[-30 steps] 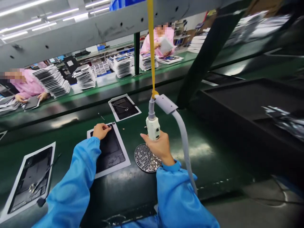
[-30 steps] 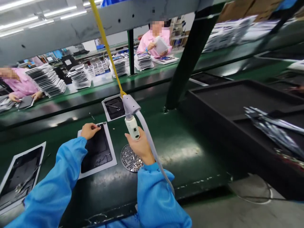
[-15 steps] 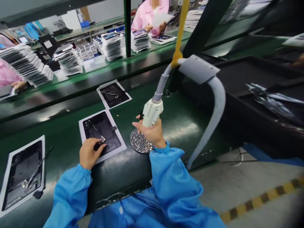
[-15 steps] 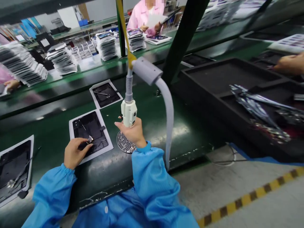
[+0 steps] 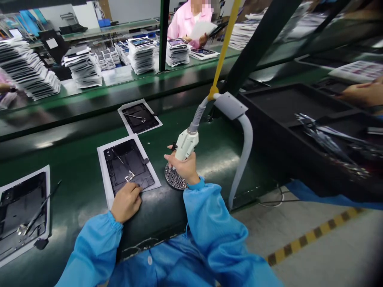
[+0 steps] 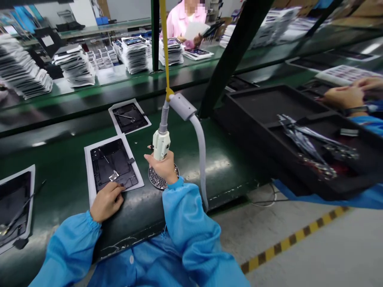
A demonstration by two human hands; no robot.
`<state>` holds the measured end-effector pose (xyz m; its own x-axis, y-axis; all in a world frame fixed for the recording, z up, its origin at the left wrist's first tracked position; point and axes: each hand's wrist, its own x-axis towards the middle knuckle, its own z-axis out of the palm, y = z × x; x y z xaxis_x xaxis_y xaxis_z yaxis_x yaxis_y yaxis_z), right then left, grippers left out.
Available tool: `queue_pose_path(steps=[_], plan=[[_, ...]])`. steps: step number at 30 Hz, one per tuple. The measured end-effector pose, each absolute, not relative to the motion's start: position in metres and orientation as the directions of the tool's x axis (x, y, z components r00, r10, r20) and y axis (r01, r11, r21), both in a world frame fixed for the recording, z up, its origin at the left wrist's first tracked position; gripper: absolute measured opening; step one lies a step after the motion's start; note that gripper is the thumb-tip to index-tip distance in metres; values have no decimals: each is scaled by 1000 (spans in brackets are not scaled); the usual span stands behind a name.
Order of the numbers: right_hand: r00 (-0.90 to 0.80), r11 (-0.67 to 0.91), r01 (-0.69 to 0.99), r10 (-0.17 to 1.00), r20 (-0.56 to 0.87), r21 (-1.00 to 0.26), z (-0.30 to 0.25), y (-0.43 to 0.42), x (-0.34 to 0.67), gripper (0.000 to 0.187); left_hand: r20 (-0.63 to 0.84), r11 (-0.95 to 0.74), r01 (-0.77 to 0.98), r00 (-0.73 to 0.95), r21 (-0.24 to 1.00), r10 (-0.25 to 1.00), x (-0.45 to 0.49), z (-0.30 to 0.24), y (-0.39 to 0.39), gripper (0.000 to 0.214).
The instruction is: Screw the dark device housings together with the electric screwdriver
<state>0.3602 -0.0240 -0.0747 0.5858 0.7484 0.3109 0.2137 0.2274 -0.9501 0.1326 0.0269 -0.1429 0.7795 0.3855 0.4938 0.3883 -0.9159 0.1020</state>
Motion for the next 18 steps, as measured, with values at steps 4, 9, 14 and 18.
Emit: queue_pose_path(steps=[4, 9, 14, 18], plan=[[592, 192, 210, 755, 281, -959, -75, -23, 360, 36, 505, -928, 332, 779, 169, 371, 129, -143, 17, 25], [594, 156, 217, 762, 257, -964, -75, -24, 360, 35, 548, -943, 207, 773, 260, 321, 132, -144, 11, 20], [596, 155, 233, 757, 267, -960, -78, -24, 361, 34, 547, -930, 129, 778, 344, 310, 133, -145, 10, 20], [592, 158, 227, 761, 265, -961, -78, -24, 360, 33, 576, -918, 163, 736, 361, 357, 127, -138, 16, 20]])
